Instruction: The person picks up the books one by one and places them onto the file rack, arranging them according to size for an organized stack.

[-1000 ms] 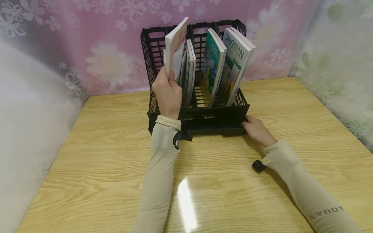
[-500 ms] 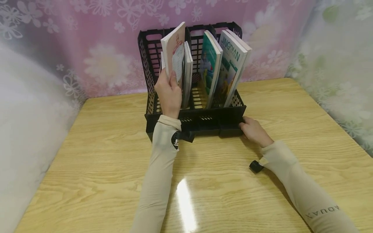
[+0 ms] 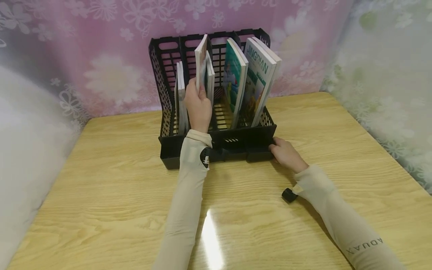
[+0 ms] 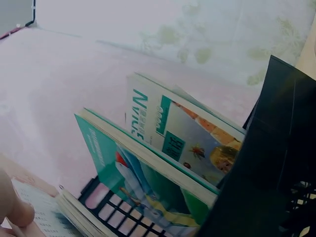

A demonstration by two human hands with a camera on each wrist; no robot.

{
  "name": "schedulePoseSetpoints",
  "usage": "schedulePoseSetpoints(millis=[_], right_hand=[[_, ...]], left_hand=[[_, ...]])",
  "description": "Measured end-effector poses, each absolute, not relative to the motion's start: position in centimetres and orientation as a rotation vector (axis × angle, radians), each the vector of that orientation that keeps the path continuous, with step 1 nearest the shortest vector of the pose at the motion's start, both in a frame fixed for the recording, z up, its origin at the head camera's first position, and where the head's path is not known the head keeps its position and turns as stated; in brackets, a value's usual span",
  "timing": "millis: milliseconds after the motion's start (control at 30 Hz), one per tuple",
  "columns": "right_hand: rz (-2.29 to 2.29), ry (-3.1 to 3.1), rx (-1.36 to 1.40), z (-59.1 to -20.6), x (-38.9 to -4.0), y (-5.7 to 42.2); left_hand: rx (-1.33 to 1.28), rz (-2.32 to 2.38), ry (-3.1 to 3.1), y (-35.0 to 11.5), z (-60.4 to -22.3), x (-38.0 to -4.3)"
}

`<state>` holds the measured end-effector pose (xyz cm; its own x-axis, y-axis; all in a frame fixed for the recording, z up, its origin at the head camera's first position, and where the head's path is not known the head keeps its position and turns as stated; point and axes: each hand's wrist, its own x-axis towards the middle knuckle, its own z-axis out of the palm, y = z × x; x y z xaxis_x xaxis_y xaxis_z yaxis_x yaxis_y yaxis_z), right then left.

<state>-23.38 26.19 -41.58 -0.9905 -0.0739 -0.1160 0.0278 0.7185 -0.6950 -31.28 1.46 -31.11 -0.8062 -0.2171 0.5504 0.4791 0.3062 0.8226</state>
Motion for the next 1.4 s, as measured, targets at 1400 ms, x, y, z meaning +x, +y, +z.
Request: schedulePoseSetpoints(millis=[1400], right_hand=[[-1.115, 2.813, -0.04, -41.9, -23.6, 26.0]], left_hand=[[-0.143, -2.022, -2.066, 2.8, -33.4, -35.4]])
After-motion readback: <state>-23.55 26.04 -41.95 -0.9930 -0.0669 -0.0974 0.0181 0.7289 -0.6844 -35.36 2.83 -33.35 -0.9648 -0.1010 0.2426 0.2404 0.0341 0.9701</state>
